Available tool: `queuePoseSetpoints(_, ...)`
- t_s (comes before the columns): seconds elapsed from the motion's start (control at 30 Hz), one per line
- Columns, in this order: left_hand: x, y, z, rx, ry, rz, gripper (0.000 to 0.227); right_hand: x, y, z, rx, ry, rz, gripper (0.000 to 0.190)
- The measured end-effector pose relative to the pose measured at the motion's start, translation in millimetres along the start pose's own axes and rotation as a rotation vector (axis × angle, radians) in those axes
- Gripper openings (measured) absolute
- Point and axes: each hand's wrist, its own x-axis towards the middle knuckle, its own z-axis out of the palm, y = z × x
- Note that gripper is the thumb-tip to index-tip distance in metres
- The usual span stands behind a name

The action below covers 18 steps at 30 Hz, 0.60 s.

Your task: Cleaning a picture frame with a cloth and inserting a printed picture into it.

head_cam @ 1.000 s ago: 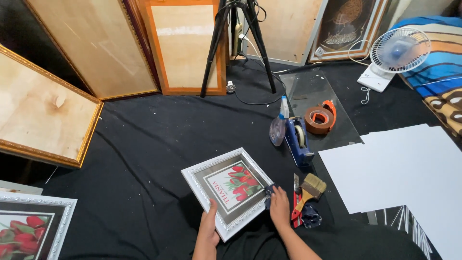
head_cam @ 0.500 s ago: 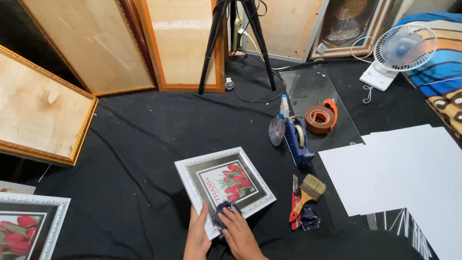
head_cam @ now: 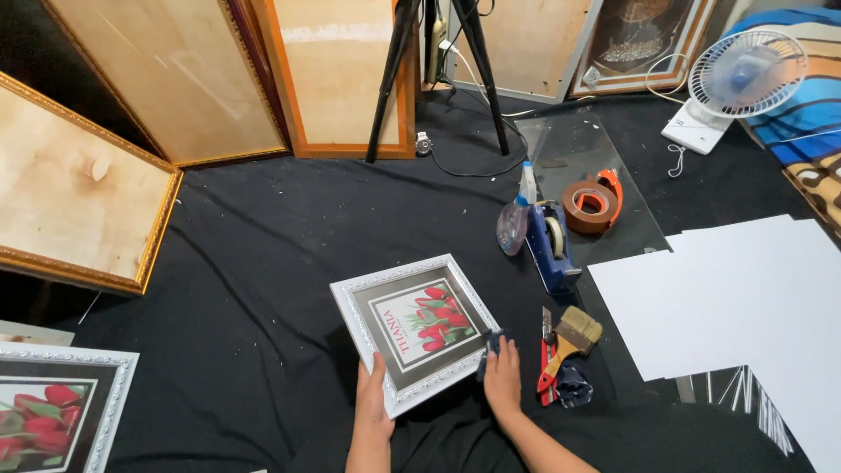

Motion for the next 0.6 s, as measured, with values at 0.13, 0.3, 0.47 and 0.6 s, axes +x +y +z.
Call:
queuePoseSetpoints(0.13,-6.8,9.8,6.5,0.013,0.025,-0.045,0.064,-67.7,-27.8,12.2,0.047,-0.107,-0.095,0.062)
queuePoseSetpoints(0.3,16.7,-6.9,-5.3,0.012,0.011,0.034,0.065,-132.6,-79.7,3.1,-0.059,-0.262,-0.933,0.062)
queuePoseSetpoints(0.47,12.7,-4.9,-3.0,0.041,0.024,0.038,0.060,-135.6,-115.6,-20.2,-0.056,-0.446,-1.030,0.055)
queuePoseSetpoints(0.6,29.5,-19.0,-7.2,-0.113,-0.043,0.058,0.057,-116.2,-107.2,-14.5,-0.169,-0.175,-0.967,0.056)
